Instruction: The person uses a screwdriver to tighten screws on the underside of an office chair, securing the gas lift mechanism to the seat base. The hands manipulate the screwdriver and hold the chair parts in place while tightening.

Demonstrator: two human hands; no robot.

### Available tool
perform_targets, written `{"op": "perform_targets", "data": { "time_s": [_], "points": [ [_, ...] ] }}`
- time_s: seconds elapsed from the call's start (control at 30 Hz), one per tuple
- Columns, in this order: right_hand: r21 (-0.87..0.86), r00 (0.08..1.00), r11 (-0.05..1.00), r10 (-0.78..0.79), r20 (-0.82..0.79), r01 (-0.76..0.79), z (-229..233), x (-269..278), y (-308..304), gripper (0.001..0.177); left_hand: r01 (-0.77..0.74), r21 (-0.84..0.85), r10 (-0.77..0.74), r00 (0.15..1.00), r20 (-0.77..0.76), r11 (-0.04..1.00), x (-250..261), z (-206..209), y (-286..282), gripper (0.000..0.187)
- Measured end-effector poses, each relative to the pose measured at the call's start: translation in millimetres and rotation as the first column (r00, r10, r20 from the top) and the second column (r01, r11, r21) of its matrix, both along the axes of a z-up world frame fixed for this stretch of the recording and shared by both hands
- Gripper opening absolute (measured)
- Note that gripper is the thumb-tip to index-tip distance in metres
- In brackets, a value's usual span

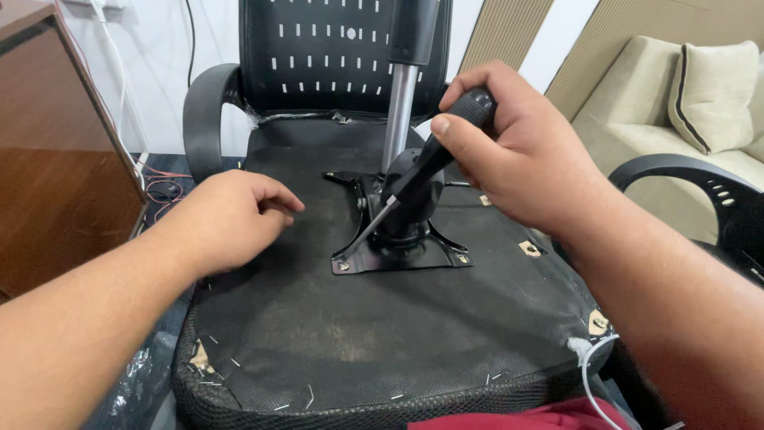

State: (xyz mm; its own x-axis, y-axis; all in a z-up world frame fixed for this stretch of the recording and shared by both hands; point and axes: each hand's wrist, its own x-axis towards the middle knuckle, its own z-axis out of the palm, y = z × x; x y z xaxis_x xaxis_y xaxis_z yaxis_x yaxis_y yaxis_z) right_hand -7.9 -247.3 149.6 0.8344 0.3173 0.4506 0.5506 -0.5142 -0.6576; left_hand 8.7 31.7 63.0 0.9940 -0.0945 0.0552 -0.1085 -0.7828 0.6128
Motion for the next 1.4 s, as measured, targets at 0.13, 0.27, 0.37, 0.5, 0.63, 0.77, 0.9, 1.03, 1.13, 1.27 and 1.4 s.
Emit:
{"op": "perform_targets", "data": {
  "time_s": [0.13,0.27,0.37,0.5,0.63,0.77,0.9,1.03,1.13,1.27,1.4],
  "points": [
    [-0.109,0.993,0.991,-0.072,0.091,0.081,-7.9,-5.1,-4.4,0.024,0.017,0.002,-0.017,1.000,0.024,1.000,-2.5,8.3,-5.0,0.025],
    [-0.138,0.989,0.987,-0.067,0.131,0.086,-13.5,-4.9,-7.9,0.026,0.017,0.021,-0.017,0.999,-0.042,1.000,-9.1,14.0,-15.1,0.023],
    [-0.135,0.989,0.988,-0.053,0.135,0.071,-14.7,-4.5,-10.1,0.027,0.032,0.027,-0.031,0.998,-0.048,0.999,-13.6,17.6,-21.6,0.023],
    [-0.144,0.990,0.985,-0.084,0.110,0.099,-15.5,-3.5,-12.9,0.027,0.037,0.049,-0.033,0.997,-0.071,0.998,-14.1,20.3,-26.6,0.022],
    [-0.144,0.992,0.986,-0.063,0.108,0.079,-15.7,-2.9,-11.7,0.028,0.043,0.011,-0.042,0.997,-0.070,0.999,-15.0,18.8,-25.7,0.022],
    [-0.190,0.983,0.979,-0.044,0.178,0.078,-16.0,-2.8,-10.4,0.028,0.047,0.005,-0.047,0.997,-0.064,0.999,-14.0,18.3,-24.5,0.022],
    [-0.186,0.976,0.976,-0.070,0.205,0.109,-16.4,-4.0,-8.8,0.028,0.042,-0.004,-0.042,0.997,-0.066,0.999,-13.8,18.1,-23.7,0.022],
    [-0.148,0.989,0.987,-0.041,0.141,0.062,-16.8,-3.1,-8.1,0.028,0.051,-0.001,-0.051,0.997,-0.051,0.999,-14.5,18.2,-23.3,0.022],
    [-0.179,0.983,0.983,-0.003,0.184,0.036,-18.4,-3.5,-7.2,0.027,0.049,-0.009,-0.049,0.997,-0.054,0.999,-14.9,19.0,-23.7,0.022],
    [-0.196,0.985,0.979,-0.015,0.173,0.049,-16.5,-4.5,-5.8,0.026,0.056,-0.010,-0.056,0.997,-0.055,0.998,-13.5,16.8,-22.8,0.022],
    [-0.242,0.987,0.969,-0.012,0.159,0.051,-9.7,-5.6,-0.1,0.026,0.097,-0.133,-0.105,0.993,-0.059,0.986,-6.9,6.4,-24.3,0.023]
  ]
}}
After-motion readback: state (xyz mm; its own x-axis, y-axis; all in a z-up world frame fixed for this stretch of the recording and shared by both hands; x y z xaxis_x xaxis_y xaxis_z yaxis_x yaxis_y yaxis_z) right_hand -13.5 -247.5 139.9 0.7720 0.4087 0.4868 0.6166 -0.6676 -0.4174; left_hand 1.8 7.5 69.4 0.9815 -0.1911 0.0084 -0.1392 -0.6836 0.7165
